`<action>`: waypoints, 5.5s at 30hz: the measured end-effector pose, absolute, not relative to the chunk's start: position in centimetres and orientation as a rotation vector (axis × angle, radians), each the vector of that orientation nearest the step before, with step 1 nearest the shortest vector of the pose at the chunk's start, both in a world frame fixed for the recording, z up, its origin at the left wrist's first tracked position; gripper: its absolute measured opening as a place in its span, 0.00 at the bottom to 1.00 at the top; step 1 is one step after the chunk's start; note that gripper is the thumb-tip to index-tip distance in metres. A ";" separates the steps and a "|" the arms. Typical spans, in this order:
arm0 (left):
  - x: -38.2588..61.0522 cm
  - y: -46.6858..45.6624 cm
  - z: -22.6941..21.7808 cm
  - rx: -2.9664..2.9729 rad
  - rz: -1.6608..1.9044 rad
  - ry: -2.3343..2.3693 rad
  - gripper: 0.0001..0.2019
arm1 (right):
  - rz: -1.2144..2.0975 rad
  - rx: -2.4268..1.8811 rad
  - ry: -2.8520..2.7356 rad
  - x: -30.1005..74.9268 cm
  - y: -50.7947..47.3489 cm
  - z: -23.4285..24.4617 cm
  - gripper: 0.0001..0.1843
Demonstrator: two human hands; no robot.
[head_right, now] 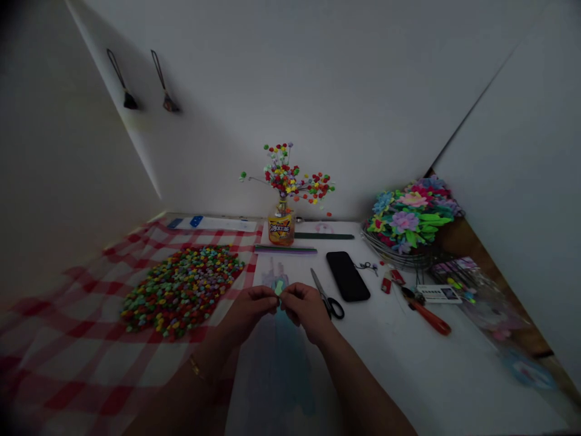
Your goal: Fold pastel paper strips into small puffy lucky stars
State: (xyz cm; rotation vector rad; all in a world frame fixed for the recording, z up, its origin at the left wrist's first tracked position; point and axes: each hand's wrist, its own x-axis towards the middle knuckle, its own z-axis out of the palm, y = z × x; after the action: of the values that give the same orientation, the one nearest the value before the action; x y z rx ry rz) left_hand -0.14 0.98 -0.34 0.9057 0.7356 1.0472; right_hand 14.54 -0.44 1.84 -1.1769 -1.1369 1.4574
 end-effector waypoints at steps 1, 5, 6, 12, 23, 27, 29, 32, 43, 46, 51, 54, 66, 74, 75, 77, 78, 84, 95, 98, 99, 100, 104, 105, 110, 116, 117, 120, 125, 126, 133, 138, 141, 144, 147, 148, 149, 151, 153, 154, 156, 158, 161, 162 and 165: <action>-0.1 1.0 -0.4 0.915 1.054 0.737 0.06 | 1.440 -1.166 -1.155 14.5 -0.5 1.8 0.09; -0.1 1.0 -0.5 0.898 1.076 0.743 0.06 | 1.395 -1.160 -1.217 14.5 -0.5 1.6 0.09; -0.1 1.0 -0.6 0.892 1.078 0.747 0.06 | 1.390 -1.163 -1.226 14.5 -0.5 1.5 0.10; 0.0 1.1 -0.8 0.915 1.116 0.780 0.05 | 1.367 -1.170 -1.269 14.4 -0.5 1.3 0.10; 0.2 0.8 -0.5 0.901 1.156 0.787 0.04 | 1.489 -1.140 -1.178 14.1 -0.7 2.0 0.10; 0.3 0.7 -0.4 0.914 1.176 0.793 0.04 | 1.513 -1.103 -1.173 14.1 -0.8 2.2 0.11; 0.2 0.8 -0.4 0.915 1.195 0.799 0.04 | 1.511 -1.092 -1.201 14.3 -0.8 2.1 0.11; 0.1 0.8 -0.3 0.905 1.217 0.798 0.04 | 1.497 -1.105 -1.224 14.4 -0.7 1.8 0.11; 0.2 1.0 -0.8 0.855 1.193 0.804 0.08 | 1.356 -1.189 -1.283 14.0 -0.8 1.8 0.11; 0.3 1.0 -0.8 0.861 1.214 0.813 0.07 | 1.337 -1.211 -1.317 14.0 -0.8 1.9 0.11; 0.4 0.9 -0.9 0.860 1.224 0.805 0.07 | 1.341 -1.198 -1.343 14.0 -0.7 1.6 0.10; 0.4 0.8 -0.9 0.874 1.213 0.829 0.07 | 1.350 -1.176 -1.364 14.2 -0.7 1.5 0.10; 0.2 0.6 0.1 1.003 1.149 0.855 0.07 | 1.261 -1.155 -1.277 14.9 -0.4 1.7 0.10; 0.3 0.5 0.1 1.043 1.107 0.813 0.06 | 1.333 -1.113 -1.211 14.8 -0.6 1.6 0.10; 0.2 0.5 0.0 1.051 1.102 0.804 0.05 | 1.345 -1.109 -1.207 14.8 -0.6 1.7 0.10; 0.1 0.5 0.1 1.064 1.095 0.796 0.05 | 1.360 -1.118 -1.207 14.8 -0.6 1.9 0.10; 0.1 0.4 0.2 1.068 1.095 0.796 0.05 | 1.364 -1.129 -1.212 14.8 -0.6 1.9 0.10; 0.0 0.3 0.4 1.077 1.063 0.777 0.06 | 1.414 -1.112 -1.191 14.7 -0.7 1.9 0.11; 0.2 0.6 -0.3 0.904 1.222 0.738 0.04 | 1.365 -1.121 -1.275 14.3 -0.9 1.9 0.09; 0.2 0.6 -0.2 0.867 1.211 0.704 0.05 | 1.379 -1.108 -1.262 14.3 -1.0 2.0 0.08; 0.2 0.6 -0.2 0.866 1.209 0.702 0.05 | 1.389 -1.106 -1.260 14.3 -1.0 2.0 0.07; 0.2 0.6 -0.1 0.869 1.205 0.704 0.05 | 1.400 -1.105 -1.261 14.3 -1.0 2.0 0.07; 0.2 0.6 -0.1 0.894 1.197 0.725 0.05 | 1.387 -1.143 -1.285 14.3 -0.9 2.0 0.06; 0.3 0.6 -0.2 0.902 1.198 0.731 0.05 | 1.372 -1.157 -1.289 14.3 -0.9 1.9 0.06; 0.5 0.6 -0.5 0.927 1.218 0.772 0.05 | 1.340 -1.172 -1.309 14.3 -0.8 1.8 0.06; 0.6 0.5 -0.6 0.924 1.233 0.784 0.06 | 1.348 -1.175 -1.297 14.3 -0.8 1.7 0.06; 0.6 0.5 -0.6 0.918 1.234 0.784 0.07 | 1.350 -1.179 -1.291 14.3 -0.8 1.6 0.05; 0.7 0.5 -0.5 0.889 1.232 0.767 0.06 | 1.356 -1.187 -1.277 14.2 -0.8 1.6 0.05; 0.5 0.6 -0.3 0.841 1.177 0.674 0.11 | 1.390 -1.142 -1.241 14.5 -0.6 1.4 0.05; 0.5 0.6 -0.3 0.834 1.169 0.665 0.11 | 1.391 -1.138 -1.235 14.5 -0.6 1.4 0.05; 0.3 0.6 -0.4 0.794 1.136 0.695 0.06 | 1.404 -1.157 -1.271 14.3 -0.7 1.7 0.04; 0.5 0.6 -0.5 0.875 1.172 0.749 0.06 | 1.401 -1.177 -1.287 14.3 -0.8 1.9 0.03; 0.6 0.6 -0.6 0.865 1.190 0.784 0.06 | 1.405 -1.191 -1.282 14.2 -0.8 2.1 0.04; 0.6 0.5 -0.4 0.810 1.189 0.757 0.07 | 1.417 -1.168 -1.276 14.2 -0.9 2.3 0.05; 0.4 0.3 0.2 0.774 1.160 0.656 0.10 | 1.409 -1.124 -1.264 14.3 -1.0 2.3 0.06; 0.3 0.2 0.4 0.776 1.144 0.638 0.10 | 1.406 -1.118 -1.254 14.3 -1.0 2.3 0.06; 0.3 0.2 0.5 0.778 1.133 0.634 0.09 | 1.404 -1.111 -1.244 14.4 -1.0 2.3 0.07; 0.3 0.1 0.7 0.783 1.130 0.659 0.06 | 1.400 -1.105 -1.228 14.5 -1.0 2.4 0.08; 0.3 0.1 0.7 0.789 1.139 0.680 0.06 | 1.399 -1.113 -1.217 14.5 -1.1 2.6 0.08; 0.4 0.1 0.7 0.795 1.145 0.685 0.06 | 1.396 -1.121 -1.216 14.5 -1.1 2.7 0.08; 0.4 0.1 0.6 0.809 1.150 0.687 0.05 | 1.386 -1.142 -1.224 14.4 -1.2 2.8 0.08; 0.4 0.0 0.5 0.830 1.155 0.693 0.04 | 1.376 -1.147 -1.245 14.5 -1.2 2.7 0.08; 0.4 -0.1 0.6 0.849 1.170 0.692 0.03 | 1.374 -1.140 -1.269 14.5 -1.2 2.6 0.07; 0.4 -0.2 0.7 0.847 1.179 0.691 0.02 | 1.374 -1.141 -1.274 14.5 -1.3 2.6 0.07; 0.6 -0.3 0.7 0.817 1.208 0.684 0.02 | 1.364 -1.156 -1.286 14.4 -1.4 2.8 0.08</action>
State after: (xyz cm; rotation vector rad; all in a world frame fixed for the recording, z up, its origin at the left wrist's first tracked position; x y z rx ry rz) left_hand 0.56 -0.29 0.69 0.8174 0.6837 1.2075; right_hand 14.43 -1.36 2.79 -1.1564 -1.2863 1.3640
